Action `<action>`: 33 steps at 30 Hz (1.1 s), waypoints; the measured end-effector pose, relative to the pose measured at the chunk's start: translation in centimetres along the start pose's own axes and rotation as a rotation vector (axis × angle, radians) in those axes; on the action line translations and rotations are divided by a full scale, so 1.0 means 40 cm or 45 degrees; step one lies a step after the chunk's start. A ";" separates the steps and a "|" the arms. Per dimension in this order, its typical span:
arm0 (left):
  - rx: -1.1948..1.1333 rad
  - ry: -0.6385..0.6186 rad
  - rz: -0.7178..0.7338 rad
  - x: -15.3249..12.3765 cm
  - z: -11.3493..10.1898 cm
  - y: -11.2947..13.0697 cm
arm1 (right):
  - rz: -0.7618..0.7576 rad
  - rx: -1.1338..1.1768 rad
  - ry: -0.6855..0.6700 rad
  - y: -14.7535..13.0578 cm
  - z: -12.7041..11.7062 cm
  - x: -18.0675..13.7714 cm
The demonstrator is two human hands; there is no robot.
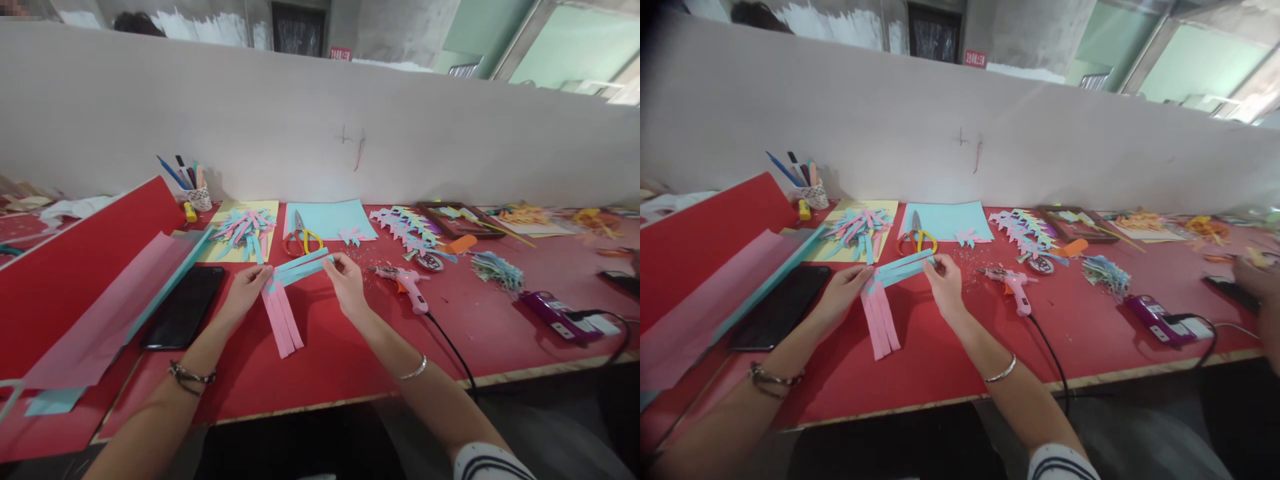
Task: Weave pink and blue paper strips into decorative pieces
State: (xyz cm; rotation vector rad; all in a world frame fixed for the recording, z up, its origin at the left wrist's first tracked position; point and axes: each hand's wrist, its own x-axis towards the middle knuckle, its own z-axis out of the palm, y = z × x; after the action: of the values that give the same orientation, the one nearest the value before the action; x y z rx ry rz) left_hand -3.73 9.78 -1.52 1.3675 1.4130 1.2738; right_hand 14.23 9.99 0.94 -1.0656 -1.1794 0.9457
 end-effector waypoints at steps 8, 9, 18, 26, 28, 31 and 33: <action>0.077 -0.032 0.042 -0.002 -0.001 0.005 | -0.004 0.204 0.040 0.010 -0.004 0.014; 0.080 -0.025 0.037 -0.002 -0.002 0.005 | 0.008 0.253 0.039 0.009 -0.006 0.016; 0.053 0.152 -0.001 0.017 -0.018 0.004 | 0.026 0.452 -0.034 -0.004 -0.012 0.018; 0.034 0.288 -0.003 0.024 -0.034 -0.007 | 0.035 0.120 -0.824 0.009 -0.020 0.007; 0.023 0.269 0.017 0.021 -0.035 -0.002 | 0.006 -0.013 -0.941 0.006 -0.024 0.004; 0.033 0.197 0.044 0.014 -0.033 0.014 | -0.102 -0.152 -0.569 0.001 -0.029 0.008; 0.057 0.119 0.068 0.011 -0.031 0.025 | -0.210 -0.170 -0.222 -0.001 -0.033 0.017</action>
State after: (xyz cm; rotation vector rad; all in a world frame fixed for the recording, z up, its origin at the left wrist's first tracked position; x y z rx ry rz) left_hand -4.79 9.94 -0.25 1.4001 1.4852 1.3640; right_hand 15.62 10.46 1.07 -0.9884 -1.4683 0.8523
